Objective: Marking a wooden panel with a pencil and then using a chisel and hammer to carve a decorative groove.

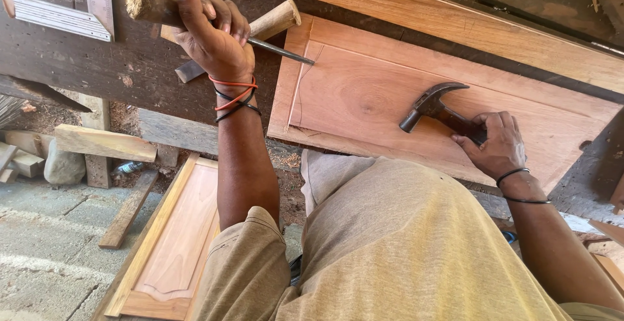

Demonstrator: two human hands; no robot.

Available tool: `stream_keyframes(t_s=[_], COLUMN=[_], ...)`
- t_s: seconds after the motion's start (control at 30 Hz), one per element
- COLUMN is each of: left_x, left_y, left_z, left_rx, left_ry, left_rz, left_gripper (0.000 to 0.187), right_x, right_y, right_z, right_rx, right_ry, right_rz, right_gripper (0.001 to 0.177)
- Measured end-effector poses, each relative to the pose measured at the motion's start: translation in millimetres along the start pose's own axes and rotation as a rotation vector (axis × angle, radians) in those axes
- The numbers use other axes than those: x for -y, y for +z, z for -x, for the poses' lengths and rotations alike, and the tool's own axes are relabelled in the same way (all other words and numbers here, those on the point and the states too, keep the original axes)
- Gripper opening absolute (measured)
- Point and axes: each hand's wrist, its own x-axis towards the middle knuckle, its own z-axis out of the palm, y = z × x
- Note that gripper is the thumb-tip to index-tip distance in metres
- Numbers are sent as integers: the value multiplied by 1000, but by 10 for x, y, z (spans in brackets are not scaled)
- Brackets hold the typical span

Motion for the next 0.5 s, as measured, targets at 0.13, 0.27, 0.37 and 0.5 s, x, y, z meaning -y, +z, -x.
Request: stream_keyframes(t_s=[0.13,0.27,0.37,0.5], left_x=[57,95,56,5], left_y=[44,14,-57,-211], left_z=[45,55,43,61], left_rx=[4,6,-7,-62], left_ry=[53,93,110,93], left_rz=[-54,-88,-117,-97], left_gripper=[50,50,50,50], right_x=[29,165,174,22], right_y=[-67,-234,-254,-128], right_z=[-7,-48,-72,-68], right_rx=[1,126,147,105], right_ry=[-28,97,121,44], right_rz=[-9,-79,-73,-67], right_gripper=[55,56,58,58])
